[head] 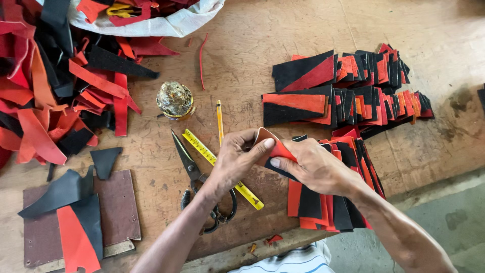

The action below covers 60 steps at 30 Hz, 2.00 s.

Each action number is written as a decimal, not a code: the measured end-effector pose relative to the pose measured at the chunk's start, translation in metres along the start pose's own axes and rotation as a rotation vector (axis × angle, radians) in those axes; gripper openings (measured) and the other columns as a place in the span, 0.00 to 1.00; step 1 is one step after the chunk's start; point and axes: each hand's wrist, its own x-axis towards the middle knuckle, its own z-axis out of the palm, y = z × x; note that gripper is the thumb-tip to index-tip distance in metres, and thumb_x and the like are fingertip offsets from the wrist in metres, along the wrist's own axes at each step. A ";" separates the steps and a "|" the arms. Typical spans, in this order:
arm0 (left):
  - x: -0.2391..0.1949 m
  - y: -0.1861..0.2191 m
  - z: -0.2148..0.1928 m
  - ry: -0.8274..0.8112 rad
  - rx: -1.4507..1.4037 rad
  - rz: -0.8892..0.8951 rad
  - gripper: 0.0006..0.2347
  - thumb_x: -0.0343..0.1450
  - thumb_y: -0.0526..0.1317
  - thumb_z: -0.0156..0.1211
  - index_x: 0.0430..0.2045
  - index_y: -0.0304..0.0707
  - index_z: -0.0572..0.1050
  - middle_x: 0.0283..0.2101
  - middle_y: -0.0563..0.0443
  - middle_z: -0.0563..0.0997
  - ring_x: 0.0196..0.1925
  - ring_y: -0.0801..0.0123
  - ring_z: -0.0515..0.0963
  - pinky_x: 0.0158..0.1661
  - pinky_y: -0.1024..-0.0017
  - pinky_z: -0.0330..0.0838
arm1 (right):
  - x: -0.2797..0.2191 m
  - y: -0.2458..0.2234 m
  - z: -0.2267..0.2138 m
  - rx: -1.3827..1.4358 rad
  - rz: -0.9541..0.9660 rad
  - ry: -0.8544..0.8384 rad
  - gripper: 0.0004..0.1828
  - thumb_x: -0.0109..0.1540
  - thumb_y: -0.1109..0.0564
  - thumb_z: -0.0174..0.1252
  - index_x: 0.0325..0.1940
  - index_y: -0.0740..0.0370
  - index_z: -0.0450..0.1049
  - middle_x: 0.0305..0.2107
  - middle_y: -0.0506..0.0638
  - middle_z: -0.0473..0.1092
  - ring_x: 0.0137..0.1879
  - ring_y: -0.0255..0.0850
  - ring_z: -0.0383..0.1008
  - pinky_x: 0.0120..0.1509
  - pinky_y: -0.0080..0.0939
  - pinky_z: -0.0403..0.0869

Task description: The person repeatedly picks up small red and black leather pieces from a pile on a wooden table, folds each piece in half, and places it into a growing stack. The person handles the pieces one at a time throughout the clip.

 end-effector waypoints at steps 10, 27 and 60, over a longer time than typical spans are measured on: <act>-0.003 -0.004 -0.004 -0.094 -0.225 0.014 0.11 0.72 0.43 0.66 0.37 0.31 0.79 0.35 0.57 0.81 0.35 0.81 0.76 0.36 0.79 0.73 | -0.012 0.016 0.010 0.276 -0.484 -0.013 0.19 0.72 0.51 0.51 0.56 0.73 0.65 0.44 0.62 0.72 0.49 0.51 0.73 0.55 0.51 0.70; -0.004 0.002 0.018 0.035 0.626 0.273 0.11 0.73 0.40 0.64 0.22 0.32 0.73 0.20 0.45 0.72 0.21 0.65 0.70 0.26 0.64 0.65 | -0.051 0.049 0.018 0.138 0.168 0.228 0.18 0.57 0.56 0.68 0.41 0.67 0.66 0.22 0.53 0.76 0.28 0.42 0.80 0.34 0.43 0.76; 0.130 0.002 0.076 -0.122 1.473 0.888 0.15 0.65 0.45 0.63 0.36 0.31 0.75 0.37 0.45 0.79 0.42 0.60 0.78 0.40 0.63 0.74 | -0.015 0.076 -0.052 0.088 0.008 0.521 0.17 0.63 0.68 0.49 0.57 0.71 0.61 0.44 0.62 0.76 0.51 0.50 0.80 0.53 0.48 0.78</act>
